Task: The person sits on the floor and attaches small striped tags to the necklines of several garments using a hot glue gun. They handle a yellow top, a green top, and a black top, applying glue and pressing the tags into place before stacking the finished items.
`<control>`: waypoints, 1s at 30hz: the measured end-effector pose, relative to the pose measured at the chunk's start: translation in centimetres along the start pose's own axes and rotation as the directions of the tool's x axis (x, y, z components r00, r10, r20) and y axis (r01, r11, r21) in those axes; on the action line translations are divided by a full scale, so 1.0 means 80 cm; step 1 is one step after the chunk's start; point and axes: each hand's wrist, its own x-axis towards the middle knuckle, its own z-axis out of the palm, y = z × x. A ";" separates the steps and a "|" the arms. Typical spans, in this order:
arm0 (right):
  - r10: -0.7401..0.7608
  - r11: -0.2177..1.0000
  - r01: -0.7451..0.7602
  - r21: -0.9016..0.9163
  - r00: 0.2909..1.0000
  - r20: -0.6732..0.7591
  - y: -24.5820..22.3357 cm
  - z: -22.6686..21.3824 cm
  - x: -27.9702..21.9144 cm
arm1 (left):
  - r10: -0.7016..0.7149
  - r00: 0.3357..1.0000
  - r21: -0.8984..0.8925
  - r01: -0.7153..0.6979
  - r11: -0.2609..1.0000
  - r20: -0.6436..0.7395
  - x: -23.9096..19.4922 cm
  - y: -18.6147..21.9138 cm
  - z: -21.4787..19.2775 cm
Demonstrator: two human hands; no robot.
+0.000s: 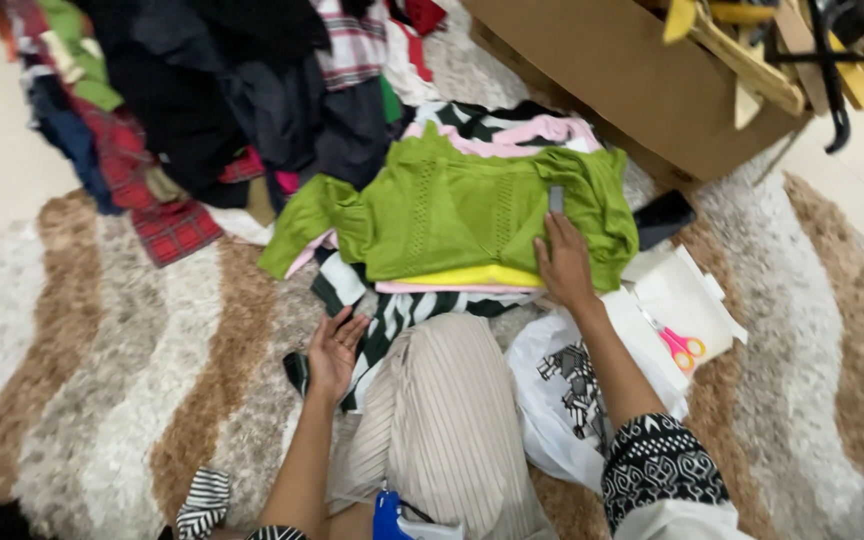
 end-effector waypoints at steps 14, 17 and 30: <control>-0.077 0.890 0.035 0.454 0.994 0.073 -0.149 0.092 0.080 | 0.071 0.984 0.377 -0.005 0.926 -0.162 0.096 0.084 0.039; -0.071 0.794 -0.026 0.608 0.988 0.135 -0.170 0.128 0.118 | 0.164 0.978 0.437 -0.094 0.895 -0.127 0.153 0.145 0.052; 0.060 0.432 -0.297 0.852 0.952 0.302 -0.252 0.139 0.315 | 0.527 0.835 0.638 -0.495 0.590 0.161 0.319 0.329 0.208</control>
